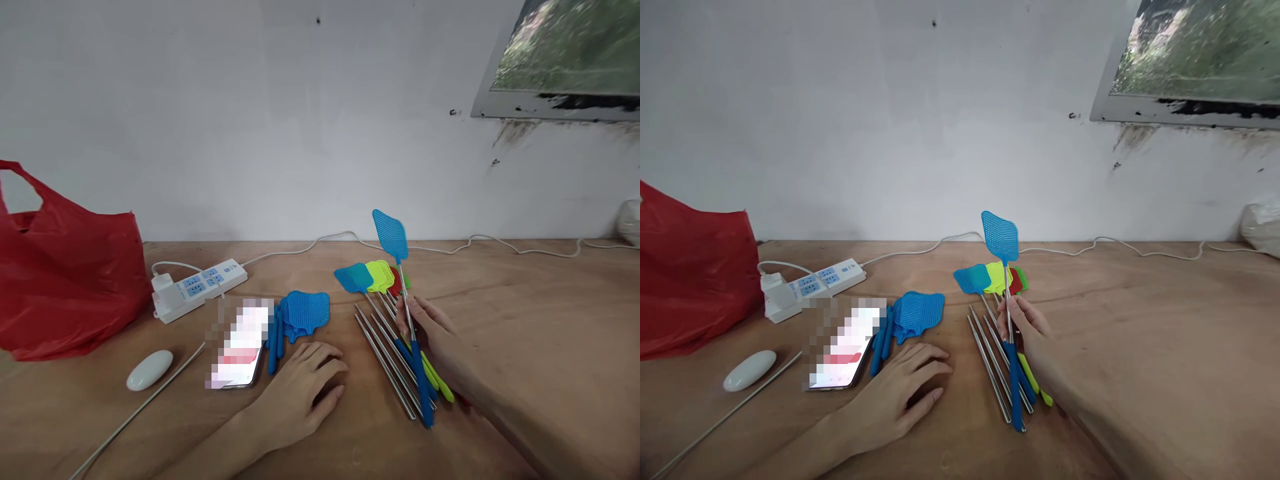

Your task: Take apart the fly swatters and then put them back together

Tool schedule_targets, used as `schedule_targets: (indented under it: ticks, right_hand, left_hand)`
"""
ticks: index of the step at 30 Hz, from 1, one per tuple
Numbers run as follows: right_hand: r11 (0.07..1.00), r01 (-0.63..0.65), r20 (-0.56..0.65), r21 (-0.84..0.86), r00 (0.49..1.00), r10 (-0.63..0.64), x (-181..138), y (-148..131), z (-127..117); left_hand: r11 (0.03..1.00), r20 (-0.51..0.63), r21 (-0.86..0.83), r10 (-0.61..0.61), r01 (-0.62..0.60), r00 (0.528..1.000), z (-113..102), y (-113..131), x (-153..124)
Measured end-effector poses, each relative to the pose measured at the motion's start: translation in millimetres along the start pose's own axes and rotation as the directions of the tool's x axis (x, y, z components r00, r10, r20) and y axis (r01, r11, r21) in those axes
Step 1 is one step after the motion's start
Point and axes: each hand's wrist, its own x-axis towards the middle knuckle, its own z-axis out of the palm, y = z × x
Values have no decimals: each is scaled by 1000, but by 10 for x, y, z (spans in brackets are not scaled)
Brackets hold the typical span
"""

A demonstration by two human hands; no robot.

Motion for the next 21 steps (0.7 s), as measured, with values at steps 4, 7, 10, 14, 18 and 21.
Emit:
schedule_targets:
  ticks: [4, 7, 10, 14, 18, 21]
  right_hand:
    - [1000, 19, 29, -5, 999, -19, -18, 80, 37]
    - [995, 90, 26, -50, 996, -89, -7, 110, 29]
    - [990, 117, -6, -77, 993, -117, 17, 110, 5]
    - [982, 152, -70, -113, 985, -160, 48, 101, -22]
    - [977, 168, -91, -134, 979, -181, 55, 109, -48]
    - [975, 166, -89, -146, 980, -180, 50, 114, -60]
  left_hand:
    - [1000, 13, -2, -4, 4, 1000, -8, 4, 7]
    - [1000, 17, 4, 7, -7, 1000, -14, 6, -2]
    - [1000, 13, 6, 14, -14, 1000, -15, 2, -13]
    - [1000, 12, 9, 12, -12, 1000, -26, -3, -17]
    - [1000, 21, 6, 0, 0, 1000, -56, 10, -7]
    - [1000, 16, 5, 2, -2, 1000, -67, 19, -2]
